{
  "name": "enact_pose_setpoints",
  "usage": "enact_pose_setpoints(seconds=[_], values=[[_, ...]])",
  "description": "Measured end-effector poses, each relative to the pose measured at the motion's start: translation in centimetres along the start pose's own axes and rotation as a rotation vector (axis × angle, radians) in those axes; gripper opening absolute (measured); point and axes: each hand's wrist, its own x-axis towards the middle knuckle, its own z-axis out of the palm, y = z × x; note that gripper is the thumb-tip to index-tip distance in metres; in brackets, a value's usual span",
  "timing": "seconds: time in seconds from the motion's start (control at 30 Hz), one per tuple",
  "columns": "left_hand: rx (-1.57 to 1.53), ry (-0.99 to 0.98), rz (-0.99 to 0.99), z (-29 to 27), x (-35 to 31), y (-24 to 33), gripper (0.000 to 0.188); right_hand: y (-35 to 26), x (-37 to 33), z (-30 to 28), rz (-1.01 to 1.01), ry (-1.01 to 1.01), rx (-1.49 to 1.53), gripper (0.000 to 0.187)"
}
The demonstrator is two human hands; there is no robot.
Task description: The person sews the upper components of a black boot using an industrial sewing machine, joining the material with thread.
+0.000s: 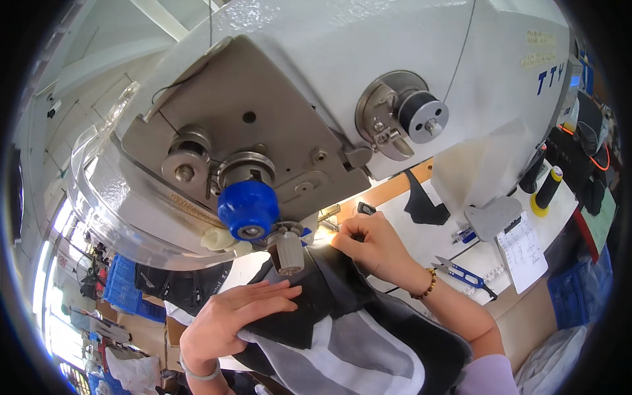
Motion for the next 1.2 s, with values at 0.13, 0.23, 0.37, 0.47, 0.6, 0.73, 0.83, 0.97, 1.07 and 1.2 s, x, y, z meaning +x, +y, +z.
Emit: enact_pose_setpoints(seconds=[0.13,0.23,0.37,0.47,0.6,0.73,0.83,0.97,1.07,1.2], values=[[-0.041,0.002,-0.016,-0.2,-0.3,-0.8,0.068,0.4,-0.1,0.0,-0.05,0.016,-0.002,0.025],[-0.048,0.016,-0.004,-0.2,-0.3,-1.1,0.067,-0.2,-0.2,0.2,-0.042,0.032,-0.019,0.024],[-0.056,0.025,0.024,-0.3,-0.4,-1.4,0.066,0.1,-0.3,0.1,-0.061,0.041,-0.051,0.024],[-0.033,0.047,0.027,-0.2,-0.6,-1.3,0.066,0.0,-0.4,0.4,0.035,0.032,-0.024,0.025],[-0.022,0.067,0.041,0.1,-0.7,-1.4,0.066,0.6,-0.5,0.1,-0.003,-0.009,-0.116,0.028],[-0.012,0.082,0.056,0.1,-0.8,-1.4,0.065,1.1,-0.6,0.3,-0.058,-0.021,-0.152,0.03],[-0.009,0.084,0.056,0.1,-0.8,-1.5,0.065,0.2,-0.7,0.3,-0.051,-0.045,-0.266,0.032],[-0.005,0.099,0.048,0.2,-1.0,-1.5,0.063,0.6,-0.6,0.5,-0.038,-0.041,-0.249,0.033],[-0.055,0.176,0.052,0.4,-0.6,-1.3,0.052,0.7,-0.6,0.5,-0.055,-0.025,-0.235,0.033],[-0.04,0.179,0.051,0.6,-0.7,-1.3,0.053,0.6,-0.5,0.4,-0.051,0.002,-0.261,0.03]])
